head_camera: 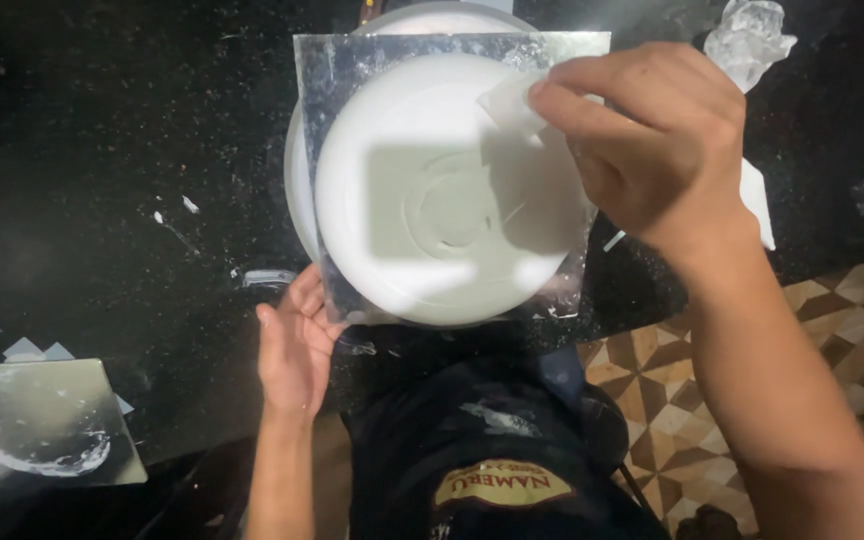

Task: The person smooths white frosting over a domed cake, using small flat plastic pieces to press and even the icing while rotating the cake board. They pipe additional frosting from a piping bag onto the cake and continue smoothing the surface and sides by hand.

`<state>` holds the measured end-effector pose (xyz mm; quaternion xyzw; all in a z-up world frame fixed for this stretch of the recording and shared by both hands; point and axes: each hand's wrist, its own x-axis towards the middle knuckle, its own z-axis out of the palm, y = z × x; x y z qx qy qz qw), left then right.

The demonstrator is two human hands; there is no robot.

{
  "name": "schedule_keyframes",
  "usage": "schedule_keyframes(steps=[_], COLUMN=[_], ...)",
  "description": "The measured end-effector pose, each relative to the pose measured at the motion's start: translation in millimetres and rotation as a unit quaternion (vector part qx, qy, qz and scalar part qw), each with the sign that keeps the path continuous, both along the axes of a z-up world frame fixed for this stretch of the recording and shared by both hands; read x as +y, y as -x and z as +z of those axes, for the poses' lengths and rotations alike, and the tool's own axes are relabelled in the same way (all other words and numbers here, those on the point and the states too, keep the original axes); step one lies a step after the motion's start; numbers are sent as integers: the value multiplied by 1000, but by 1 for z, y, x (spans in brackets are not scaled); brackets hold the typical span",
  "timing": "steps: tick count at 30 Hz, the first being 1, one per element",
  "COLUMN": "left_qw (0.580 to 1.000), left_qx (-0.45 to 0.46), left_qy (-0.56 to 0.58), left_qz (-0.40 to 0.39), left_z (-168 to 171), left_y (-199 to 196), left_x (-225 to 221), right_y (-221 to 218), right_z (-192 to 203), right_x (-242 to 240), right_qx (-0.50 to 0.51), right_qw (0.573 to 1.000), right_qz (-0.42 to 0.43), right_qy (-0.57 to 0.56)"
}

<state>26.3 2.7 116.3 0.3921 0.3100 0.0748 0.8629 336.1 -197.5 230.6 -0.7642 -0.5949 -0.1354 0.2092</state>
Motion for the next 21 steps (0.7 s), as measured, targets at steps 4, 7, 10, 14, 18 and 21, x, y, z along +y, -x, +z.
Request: schedule_keyframes(steps=[4,7,10,14,18,21], left_qw=[1000,1000,1000,998,990,984], left_qx=[-12,-8,-4,18,72,78], left_qy=[5,-2,19,49,75,66], left_qz=[-8,-9,-2,-27,-97,-143], left_z=[-3,0,2,-6,-36,-21], left_y=[5,5,8,21,50,35], left_x=[-1,-8,-20,-38,-51,-45], right_y=[12,23,32,44,50,53], right_z=[-3,1,7,14,23,21], right_x=[-11,-15,-19,-24,-26,-31], right_qx=[23,49,25,1,25,34], right_qw=[1000,998,999,1000,999,999], right_qz=[-10,-2,-24,-29,-26,-28], right_qy=[-14,-43,-20,-6,-1,0])
